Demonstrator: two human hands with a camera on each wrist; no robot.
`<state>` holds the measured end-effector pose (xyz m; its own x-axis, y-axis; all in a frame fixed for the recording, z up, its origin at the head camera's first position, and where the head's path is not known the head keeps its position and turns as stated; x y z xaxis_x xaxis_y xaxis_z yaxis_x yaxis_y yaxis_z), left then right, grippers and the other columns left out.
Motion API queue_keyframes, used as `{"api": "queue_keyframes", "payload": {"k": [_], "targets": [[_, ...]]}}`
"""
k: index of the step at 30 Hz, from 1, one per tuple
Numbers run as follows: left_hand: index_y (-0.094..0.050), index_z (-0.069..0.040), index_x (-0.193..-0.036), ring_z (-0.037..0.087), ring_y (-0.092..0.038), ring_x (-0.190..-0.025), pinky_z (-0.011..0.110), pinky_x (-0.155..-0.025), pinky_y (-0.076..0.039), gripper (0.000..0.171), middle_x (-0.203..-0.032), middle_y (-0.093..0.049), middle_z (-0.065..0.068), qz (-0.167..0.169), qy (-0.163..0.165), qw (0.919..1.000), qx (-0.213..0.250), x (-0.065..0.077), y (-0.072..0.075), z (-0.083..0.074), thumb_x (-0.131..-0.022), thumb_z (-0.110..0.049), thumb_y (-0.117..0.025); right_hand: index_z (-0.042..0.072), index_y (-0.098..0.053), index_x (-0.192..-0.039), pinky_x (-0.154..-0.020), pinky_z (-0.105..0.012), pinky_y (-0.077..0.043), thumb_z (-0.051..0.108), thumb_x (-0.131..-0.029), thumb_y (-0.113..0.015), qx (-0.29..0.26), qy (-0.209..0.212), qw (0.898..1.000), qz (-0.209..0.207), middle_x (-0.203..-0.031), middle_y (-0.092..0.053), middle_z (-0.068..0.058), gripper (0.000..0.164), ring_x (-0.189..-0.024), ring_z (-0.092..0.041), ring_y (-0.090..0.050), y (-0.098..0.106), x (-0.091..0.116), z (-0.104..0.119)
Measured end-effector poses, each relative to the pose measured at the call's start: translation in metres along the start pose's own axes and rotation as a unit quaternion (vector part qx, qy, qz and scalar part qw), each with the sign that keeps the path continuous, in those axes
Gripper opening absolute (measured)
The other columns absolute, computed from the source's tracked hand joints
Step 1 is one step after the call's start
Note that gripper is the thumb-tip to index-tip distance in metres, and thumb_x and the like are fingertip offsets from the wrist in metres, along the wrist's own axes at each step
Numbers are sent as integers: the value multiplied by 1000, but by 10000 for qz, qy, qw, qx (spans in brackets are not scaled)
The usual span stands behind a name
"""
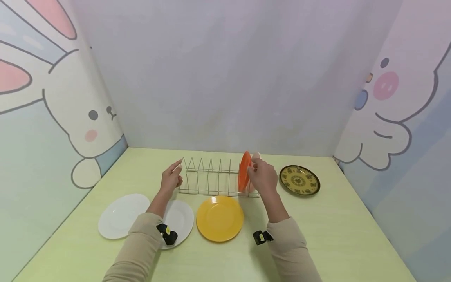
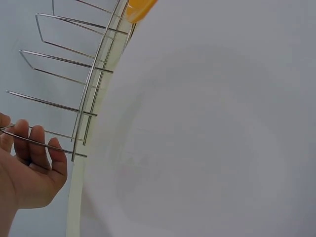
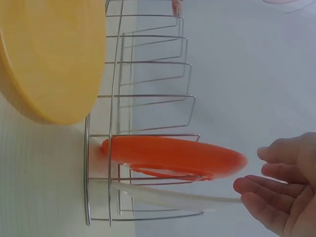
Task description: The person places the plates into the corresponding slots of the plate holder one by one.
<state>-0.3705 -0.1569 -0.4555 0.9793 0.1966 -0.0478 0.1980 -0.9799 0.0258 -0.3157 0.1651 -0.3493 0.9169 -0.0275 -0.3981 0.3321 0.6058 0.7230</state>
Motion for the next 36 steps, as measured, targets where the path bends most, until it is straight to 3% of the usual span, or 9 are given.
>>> {"api": "queue_keyframes", "payload": {"k": [2, 7, 12, 17, 25, 32, 36], "targets": [[-54, -19, -133, 15, -47, -51, 23, -50, -41, 36, -55, -50, 6, 21, -25, 10000, 3, 0, 0, 0, -97, -23, -50, -3, -63, -115, -65, -43, -49, 13, -87, -63, -164, 267, 9995, -37, -93, -67, -18, 33, -81, -31, -65, 4, 4, -3], [-53, -18, -134, 16, -48, -51, 24, -50, -41, 37, -55, -49, 3, 73, -85, 9999, -24, 0, 0, 0, -97, -24, -50, -6, -60, -117, -66, -44, -52, 7, -86, -67, -521, 1112, 9924, -25, -100, -64, -20, 34, -85, -33, -64, 11, 12, -12], [-53, -16, -133, 12, -46, -48, 23, -48, -40, 38, -53, -49, 3, 50, -138, 9999, -68, -4, 1, -1, -97, -23, -50, -7, -54, -123, -66, -44, -53, 2, -82, -70, -917, 1472, 9848, 129, -105, -59, -22, 45, -89, -34, -61, 15, 16, -26], [-53, -17, -134, 14, -49, -51, 25, -51, -42, 38, -55, -50, 4, 60, -86, 9999, -104, -5, 1, 3, -97, -24, -50, -5, -50, -128, -71, -47, -51, 8, -83, -70, -952, 1376, 9847, 486, -110, -56, -25, 51, -94, -37, -60, 18, 19, -43], [-53, -18, -134, 12, -47, -49, 24, -50, -41, 37, -54, -49, 3, 127, -161, 9998, -79, -6, -4, 5, -97, -23, -49, -1, -38, -139, -81, -51, -47, 18, -88, -66, -1223, 810, 9823, 1162, -122, -48, -27, 61, -108, -43, -50, 32, 23, -77], [-54, -20, -133, 14, -48, -51, 24, -50, -42, 36, -58, -51, 8, 52, -76, 9999, -122, -6, -3, 6, -97, -23, -50, -3, -37, -139, -83, -57, -42, 17, -89, -65, -1312, 623, 9828, 1137, -123, -47, -31, 61, -108, -46, -50, 43, 25, -99], [-53, -19, -134, 16, -48, -52, 25, -51, -42, 38, -58, -51, 8, 68, -87, 9998, -174, -5, -2, 7, -97, -24, -49, -1, -38, -139, -81, -41, -48, 17, -89, -65, -1292, 397, 9857, 1006, -122, -49, -30, 61, -105, -44, -53, 46, 26, -114]]}}
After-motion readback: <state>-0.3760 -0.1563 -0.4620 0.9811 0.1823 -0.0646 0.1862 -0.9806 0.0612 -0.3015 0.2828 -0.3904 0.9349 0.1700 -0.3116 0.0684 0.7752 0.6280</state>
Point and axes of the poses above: each hand's wrist, its own x-axis away from the middle knuckle, its own y-axis out of the back of the hand, z = x × y, the point moved 6 cm from there along -x, towards the middle knuckle
